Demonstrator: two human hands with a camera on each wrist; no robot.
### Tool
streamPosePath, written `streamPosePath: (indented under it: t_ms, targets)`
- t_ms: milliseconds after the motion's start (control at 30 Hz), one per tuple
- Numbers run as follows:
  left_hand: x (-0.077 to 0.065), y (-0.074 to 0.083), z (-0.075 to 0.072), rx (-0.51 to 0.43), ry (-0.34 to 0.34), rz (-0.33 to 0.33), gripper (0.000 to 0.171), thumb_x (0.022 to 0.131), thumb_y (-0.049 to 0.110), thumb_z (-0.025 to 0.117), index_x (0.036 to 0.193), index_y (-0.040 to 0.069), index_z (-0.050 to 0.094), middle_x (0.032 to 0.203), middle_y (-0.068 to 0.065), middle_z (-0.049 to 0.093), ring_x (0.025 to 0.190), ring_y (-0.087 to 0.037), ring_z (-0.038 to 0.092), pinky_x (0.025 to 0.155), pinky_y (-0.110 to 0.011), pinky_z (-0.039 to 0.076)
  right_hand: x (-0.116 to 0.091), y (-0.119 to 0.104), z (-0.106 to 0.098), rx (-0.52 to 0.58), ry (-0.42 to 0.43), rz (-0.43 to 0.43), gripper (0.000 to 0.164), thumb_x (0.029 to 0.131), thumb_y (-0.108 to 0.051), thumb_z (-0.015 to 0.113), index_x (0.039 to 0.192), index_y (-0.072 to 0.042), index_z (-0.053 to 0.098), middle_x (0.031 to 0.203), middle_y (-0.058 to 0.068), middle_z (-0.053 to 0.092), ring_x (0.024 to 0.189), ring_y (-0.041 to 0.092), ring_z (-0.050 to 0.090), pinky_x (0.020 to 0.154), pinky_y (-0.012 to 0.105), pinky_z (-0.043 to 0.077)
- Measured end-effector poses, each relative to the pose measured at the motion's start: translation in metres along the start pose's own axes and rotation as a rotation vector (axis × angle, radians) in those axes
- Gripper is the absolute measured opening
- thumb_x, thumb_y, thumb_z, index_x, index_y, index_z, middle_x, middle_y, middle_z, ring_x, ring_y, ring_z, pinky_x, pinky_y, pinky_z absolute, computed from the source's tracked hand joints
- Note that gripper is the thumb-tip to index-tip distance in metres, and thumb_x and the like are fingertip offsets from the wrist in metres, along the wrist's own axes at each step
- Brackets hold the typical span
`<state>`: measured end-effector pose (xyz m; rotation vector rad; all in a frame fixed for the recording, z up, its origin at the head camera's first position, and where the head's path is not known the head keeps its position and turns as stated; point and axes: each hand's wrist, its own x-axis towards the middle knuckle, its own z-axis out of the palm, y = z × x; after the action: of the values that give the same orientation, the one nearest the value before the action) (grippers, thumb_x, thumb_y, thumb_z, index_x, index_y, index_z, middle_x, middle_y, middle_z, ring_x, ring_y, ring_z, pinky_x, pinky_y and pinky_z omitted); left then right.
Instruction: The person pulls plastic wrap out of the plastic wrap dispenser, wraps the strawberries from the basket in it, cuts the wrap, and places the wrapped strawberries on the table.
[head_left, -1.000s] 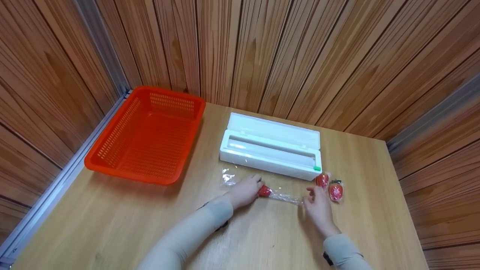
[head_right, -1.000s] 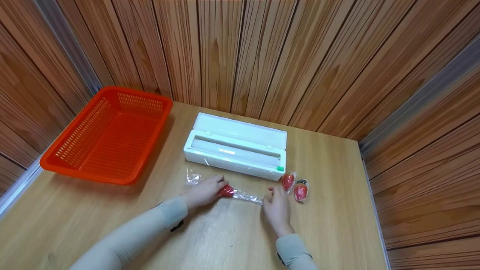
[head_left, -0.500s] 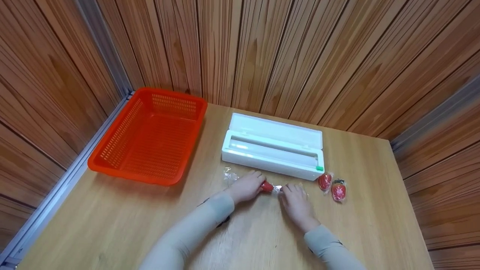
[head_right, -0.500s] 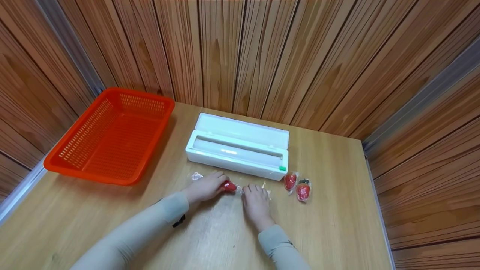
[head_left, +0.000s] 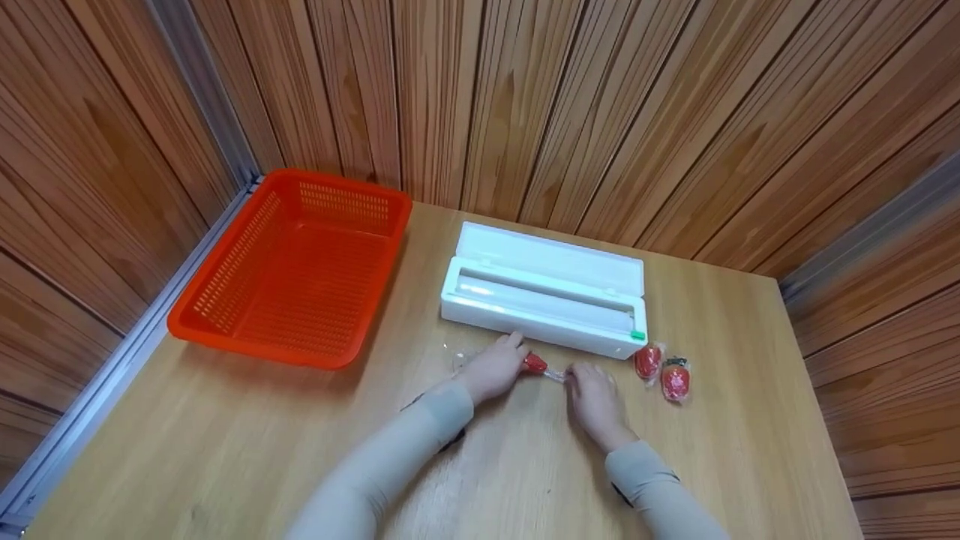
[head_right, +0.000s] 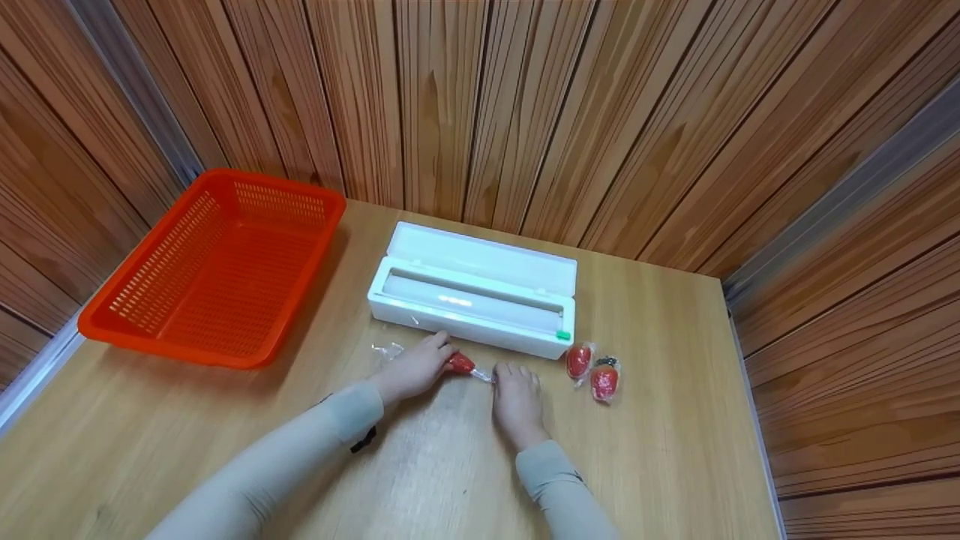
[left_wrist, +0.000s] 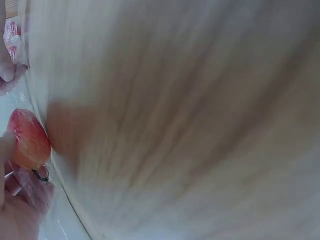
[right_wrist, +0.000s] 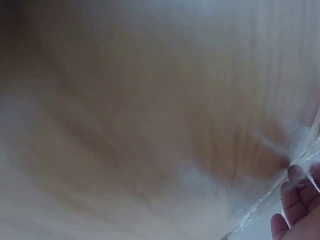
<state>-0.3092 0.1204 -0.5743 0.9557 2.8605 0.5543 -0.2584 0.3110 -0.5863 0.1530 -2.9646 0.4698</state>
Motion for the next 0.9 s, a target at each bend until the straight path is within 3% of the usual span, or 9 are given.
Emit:
streamPosePath:
  t_ms: [233, 533, 700, 833, 900]
  targets:
    - [0.003, 0.002, -0.005, -0.007, 0.014, -0.017, 0.021, 0.092, 0.024, 0.039, 0.107, 0.021, 0.053, 0.104, 0.002, 0.049, 0.099, -0.015, 0.051, 0.087, -0.032, 0.044, 0.003, 0.007, -0.007, 0.073, -0.041, 0.063, 0.009, 0.084, -0.015, 0.055, 0.093, -0.012, 0.058, 0.084, 0.002, 0.057, 0.082, 0.02, 0.053, 0.075, 0.036, 0.044]
    - [0.003, 0.001, -0.002, 0.089, 0.065, -0.009, 0.023, 0.09, 0.024, 0.043, 0.106, 0.02, 0.059, 0.102, 0.003, 0.054, 0.097, -0.015, 0.043, 0.086, -0.031, 0.038, -0.008, 0.038, -0.022, 0.1, -0.079, 0.098, 0.008, 0.08, -0.013, 0.059, 0.088, -0.012, 0.06, 0.083, 0.003, 0.056, 0.082, 0.019, 0.053, 0.075, 0.037, 0.045]
    - [0.0, 0.001, -0.001, 0.077, 0.086, 0.026, 0.021, 0.089, 0.021, 0.045, 0.104, 0.018, 0.06, 0.101, 0.002, 0.054, 0.096, -0.015, 0.046, 0.086, -0.029, 0.041, -0.01, 0.061, -0.044, 0.248, -0.031, 0.238, 0.015, 0.083, -0.016, 0.055, 0.096, -0.009, 0.058, 0.093, 0.007, 0.056, 0.089, 0.021, 0.052, 0.079, 0.038, 0.044]
    - [-0.001, 0.003, -0.002, 0.041, 0.08, 0.038, 0.021, 0.089, 0.019, 0.046, 0.105, 0.017, 0.059, 0.103, 0.002, 0.054, 0.098, -0.014, 0.047, 0.088, -0.027, 0.042, 0.0, 0.076, -0.063, 0.422, 0.053, 0.346, 0.027, 0.085, -0.02, 0.054, 0.109, -0.006, 0.051, 0.104, 0.009, 0.049, 0.094, 0.019, 0.047, 0.077, 0.028, 0.043]
    - [-0.002, 0.005, -0.003, 0.016, 0.063, 0.022, 0.021, 0.089, 0.019, 0.045, 0.106, 0.018, 0.059, 0.104, 0.002, 0.053, 0.099, -0.014, 0.046, 0.087, -0.028, 0.042, 0.007, 0.08, -0.072, 0.512, 0.056, 0.392, 0.036, 0.085, -0.025, 0.055, 0.117, -0.009, 0.046, 0.11, 0.007, 0.044, 0.096, 0.017, 0.043, 0.073, 0.022, 0.043]
